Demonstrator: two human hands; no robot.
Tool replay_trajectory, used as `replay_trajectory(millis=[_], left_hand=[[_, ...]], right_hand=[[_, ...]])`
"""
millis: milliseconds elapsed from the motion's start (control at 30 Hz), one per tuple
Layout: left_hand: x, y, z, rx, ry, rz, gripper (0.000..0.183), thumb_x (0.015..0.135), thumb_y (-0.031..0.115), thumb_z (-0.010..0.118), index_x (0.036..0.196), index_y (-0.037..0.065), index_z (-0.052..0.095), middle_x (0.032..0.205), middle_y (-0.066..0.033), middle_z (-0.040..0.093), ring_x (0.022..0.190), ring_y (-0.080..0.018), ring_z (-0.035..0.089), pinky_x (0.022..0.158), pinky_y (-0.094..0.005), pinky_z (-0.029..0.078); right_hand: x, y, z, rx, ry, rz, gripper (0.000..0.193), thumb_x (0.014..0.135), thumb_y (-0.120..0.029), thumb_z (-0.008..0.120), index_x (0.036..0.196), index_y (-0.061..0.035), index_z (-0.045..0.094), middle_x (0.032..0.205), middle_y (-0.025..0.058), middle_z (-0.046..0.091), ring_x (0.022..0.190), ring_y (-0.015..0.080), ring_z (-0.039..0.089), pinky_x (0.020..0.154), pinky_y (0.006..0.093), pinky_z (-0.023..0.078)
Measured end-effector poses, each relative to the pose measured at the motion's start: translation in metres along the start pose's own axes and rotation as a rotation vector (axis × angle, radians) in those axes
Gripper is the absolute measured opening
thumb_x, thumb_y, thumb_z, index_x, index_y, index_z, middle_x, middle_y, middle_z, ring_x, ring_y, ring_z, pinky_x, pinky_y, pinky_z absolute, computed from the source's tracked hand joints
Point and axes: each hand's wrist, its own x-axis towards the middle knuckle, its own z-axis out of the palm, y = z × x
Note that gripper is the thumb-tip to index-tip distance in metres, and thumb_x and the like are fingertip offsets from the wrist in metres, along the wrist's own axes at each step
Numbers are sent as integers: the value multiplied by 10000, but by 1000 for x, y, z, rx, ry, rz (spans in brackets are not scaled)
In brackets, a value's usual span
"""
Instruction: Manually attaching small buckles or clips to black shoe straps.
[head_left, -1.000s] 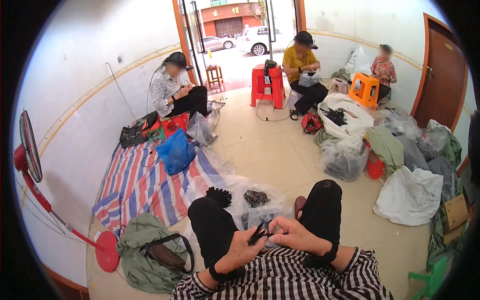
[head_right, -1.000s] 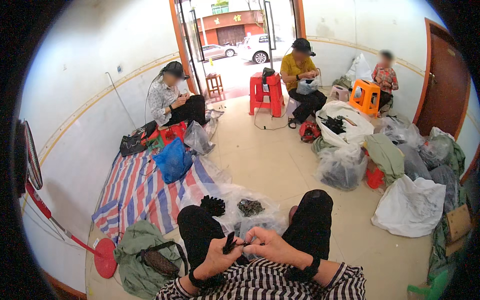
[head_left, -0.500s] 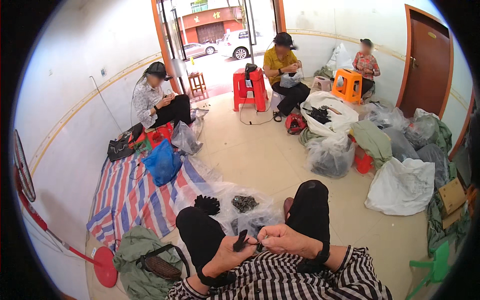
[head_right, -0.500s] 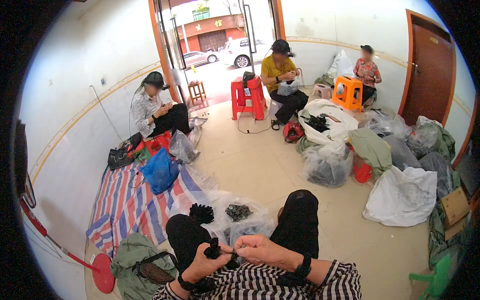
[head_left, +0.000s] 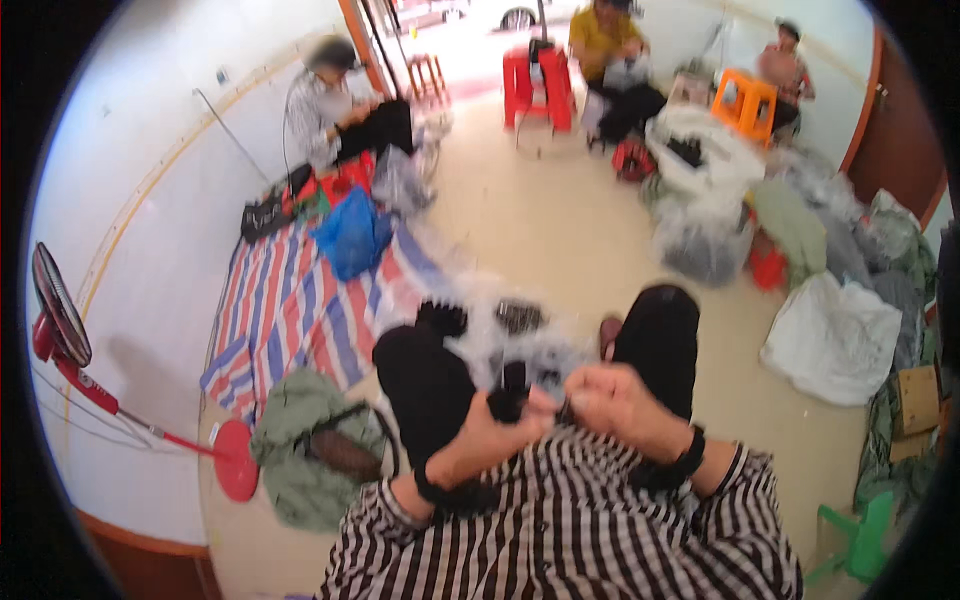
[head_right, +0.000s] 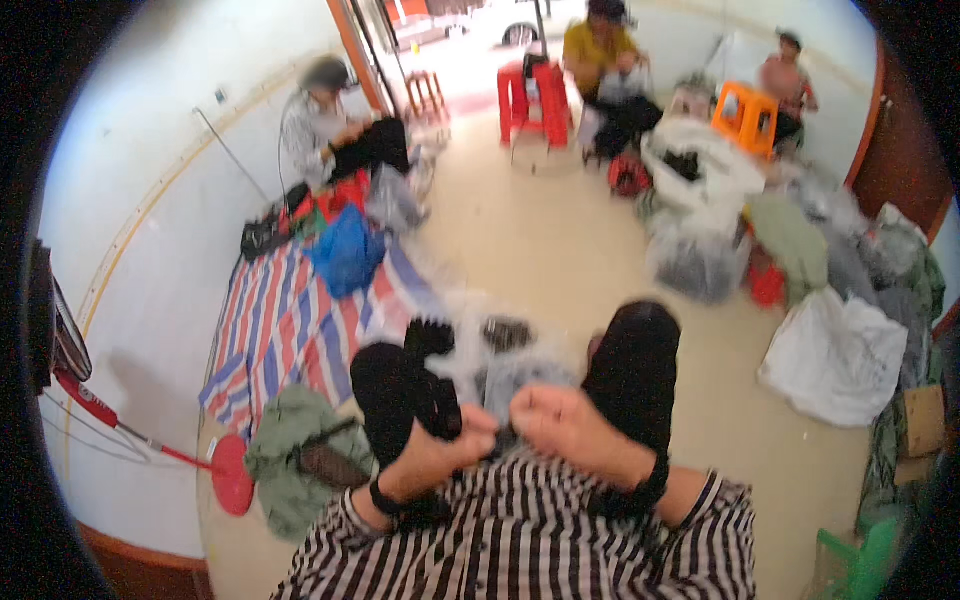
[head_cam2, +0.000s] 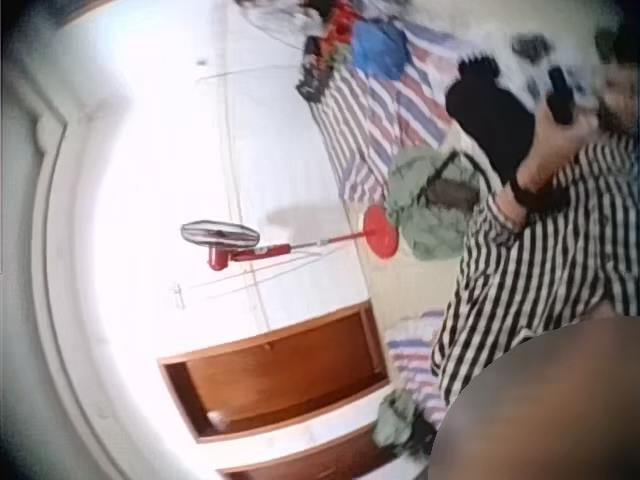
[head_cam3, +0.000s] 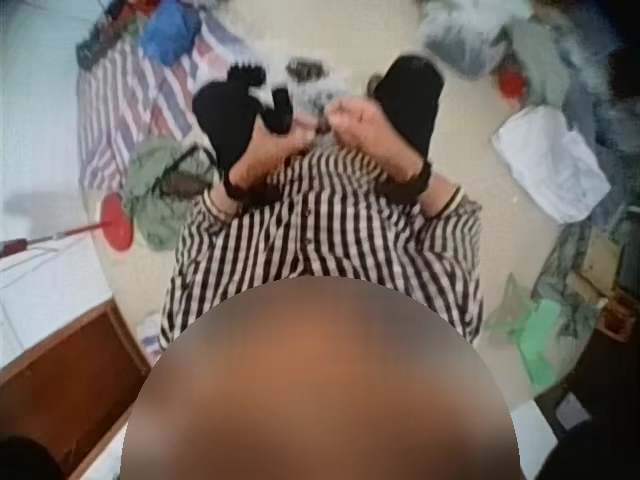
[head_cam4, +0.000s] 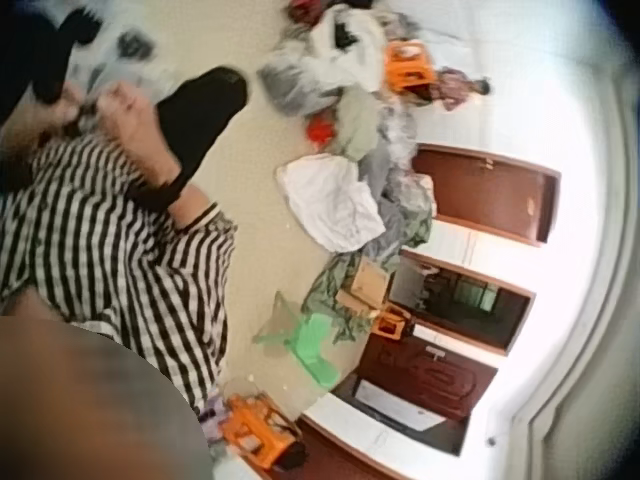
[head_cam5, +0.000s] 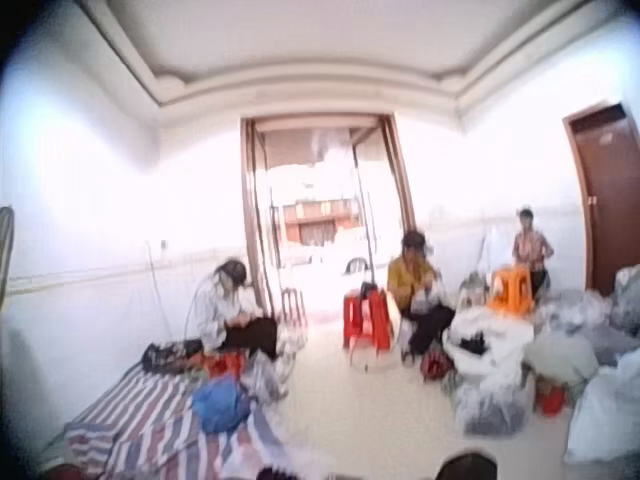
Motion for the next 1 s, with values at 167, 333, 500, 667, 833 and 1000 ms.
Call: replay_trajectory(millis=[167, 333, 500, 667, 833, 1000], left_hand=[[5, 3, -3, -141, 27, -10, 114, 768, 33, 640, 876, 10, 610, 690, 44, 562, 583, -3, 478, 523, -155, 382], [5, 2, -5, -173, 64, 26, 107, 783, 18, 621, 887, 5, 596, 659, 48, 537, 535, 0, 444, 474, -161, 343], [4, -5, 0, -113, 176, 125, 120, 807, 37, 601, 920, 2, 580, 629, 46, 525, 531, -5, 441, 472, -166, 334], [12, -4, -6, -83, 170, 188, 121, 843, 69, 567, 933, -11, 571, 624, 10, 555, 550, -8, 444, 493, -173, 344], [17, -2, -8, 0, 157, 262, 175, 836, 45, 558, 982, -23, 490, 695, -80, 595, 584, -101, 539, 511, -227, 410], [26, -22, -9, 185, 149, 90, 186, 820, 113, 581, 921, -43, 568, 695, -40, 631, 657, -70, 553, 596, -234, 446]], right_hand=[[14, -6, -8, 150, -12, -71, 99, 892, -144, 507, 877, -46, 508, 610, -59, 413, 496, 15, 339, 439, 172, 261], [20, -3, -9, 139, 28, -96, 91, 889, -134, 517, 881, -44, 508, 601, -67, 400, 493, 12, 328, 433, 177, 245], [19, -8, -7, -19, 101, -158, 124, 900, -158, 503, 916, -36, 521, 588, -76, 388, 488, 11, 321, 433, 175, 242], [24, 2, -7, 52, 120, -142, 164, 910, -175, 481, 948, -25, 535, 557, -77, 383, 469, 10, 325, 417, 171, 235], [31, 6, 4, 155, 70, -15, 194, 909, -219, 499, 915, -30, 541, 544, -71, 396, 447, 13, 325, 405, 169, 238], [37, -3, 7, -126, 183, -175, 160, 865, -158, 550, 777, -24, 538, 624, -11, 547, 521, 59, 509, 479, 212, 399]])
